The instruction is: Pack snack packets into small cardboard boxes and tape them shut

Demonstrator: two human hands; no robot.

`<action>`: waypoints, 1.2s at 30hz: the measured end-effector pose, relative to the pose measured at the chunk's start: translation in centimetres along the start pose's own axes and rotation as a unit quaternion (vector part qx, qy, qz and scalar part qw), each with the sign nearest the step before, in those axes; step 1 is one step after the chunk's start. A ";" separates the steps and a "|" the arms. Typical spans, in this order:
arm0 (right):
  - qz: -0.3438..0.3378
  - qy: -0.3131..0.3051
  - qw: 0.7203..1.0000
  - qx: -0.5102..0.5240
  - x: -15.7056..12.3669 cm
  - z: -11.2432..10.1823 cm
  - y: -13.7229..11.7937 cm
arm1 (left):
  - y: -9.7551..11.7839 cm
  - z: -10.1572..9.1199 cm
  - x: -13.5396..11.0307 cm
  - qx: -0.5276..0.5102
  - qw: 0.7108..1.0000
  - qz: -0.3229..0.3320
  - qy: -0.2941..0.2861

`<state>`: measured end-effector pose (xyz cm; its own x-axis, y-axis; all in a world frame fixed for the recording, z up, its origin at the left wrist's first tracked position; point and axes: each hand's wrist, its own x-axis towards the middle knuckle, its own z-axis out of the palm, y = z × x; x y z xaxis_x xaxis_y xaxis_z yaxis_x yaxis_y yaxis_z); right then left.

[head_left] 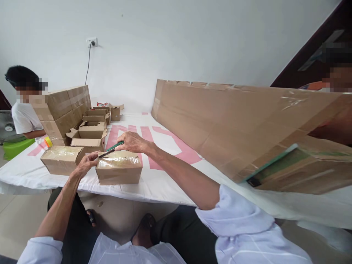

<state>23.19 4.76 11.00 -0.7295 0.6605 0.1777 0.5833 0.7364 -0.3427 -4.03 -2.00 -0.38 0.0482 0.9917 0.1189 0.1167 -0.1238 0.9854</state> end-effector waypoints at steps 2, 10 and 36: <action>-0.004 -0.006 1.000 -0.022 0.2 0.0 -0.3 | -0.2 0.0 0.1 -0.006 1.000 -0.006 0.007; 0.001 -0.038 0.996 -0.078 -0.1 -0.9 0.5 | -0.2 0.1 0.1 -0.006 1.000 0.004 -0.021; 0.023 -0.060 0.986 -0.155 -3.7 -2.3 4.1 | -1.5 -1.0 0.5 0.031 0.999 0.036 -0.011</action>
<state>29.10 5.70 11.08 -0.7255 0.6863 0.0517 0.6847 0.7274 -0.0468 -5.19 -1.29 -1.73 0.0810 0.9792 0.1861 0.1741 -0.1977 0.9647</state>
